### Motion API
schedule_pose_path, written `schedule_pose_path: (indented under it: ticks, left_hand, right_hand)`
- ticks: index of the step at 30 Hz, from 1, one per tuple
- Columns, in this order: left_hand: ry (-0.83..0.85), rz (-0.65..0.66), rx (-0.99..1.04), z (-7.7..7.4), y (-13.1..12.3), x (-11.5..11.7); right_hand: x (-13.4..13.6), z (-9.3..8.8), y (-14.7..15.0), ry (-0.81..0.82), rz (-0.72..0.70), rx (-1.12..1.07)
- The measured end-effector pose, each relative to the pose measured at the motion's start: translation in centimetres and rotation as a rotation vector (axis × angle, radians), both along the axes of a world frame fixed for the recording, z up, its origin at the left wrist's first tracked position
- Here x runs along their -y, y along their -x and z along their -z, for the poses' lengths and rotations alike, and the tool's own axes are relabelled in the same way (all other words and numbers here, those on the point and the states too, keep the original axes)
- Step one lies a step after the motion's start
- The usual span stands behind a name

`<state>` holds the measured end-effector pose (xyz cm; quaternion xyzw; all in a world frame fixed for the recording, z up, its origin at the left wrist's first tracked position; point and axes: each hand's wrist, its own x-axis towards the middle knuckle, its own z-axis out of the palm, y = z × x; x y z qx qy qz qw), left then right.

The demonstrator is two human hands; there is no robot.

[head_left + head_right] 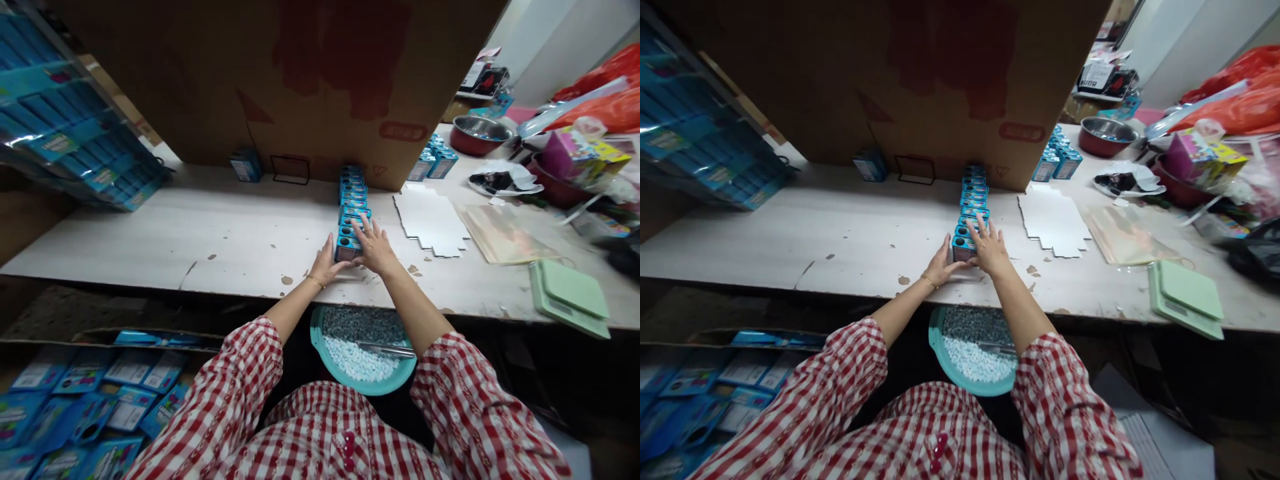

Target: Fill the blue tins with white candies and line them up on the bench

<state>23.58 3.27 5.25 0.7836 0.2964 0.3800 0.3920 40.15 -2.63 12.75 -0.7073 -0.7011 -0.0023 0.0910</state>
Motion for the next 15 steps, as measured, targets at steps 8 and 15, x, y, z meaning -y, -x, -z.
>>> schedule_pose_path:
  ticks: [8,15]
  left_hand:
    - [-0.064,-0.895,-0.065,2.6,23.6,5.3]
    - [0.614,-1.089,-0.608,10.8,40.0,13.5]
  right_hand:
    - [17.0,5.6,0.3,-0.414,0.101,-0.192]
    - [23.1,17.5,-1.7,0.068,-0.019,-0.072]
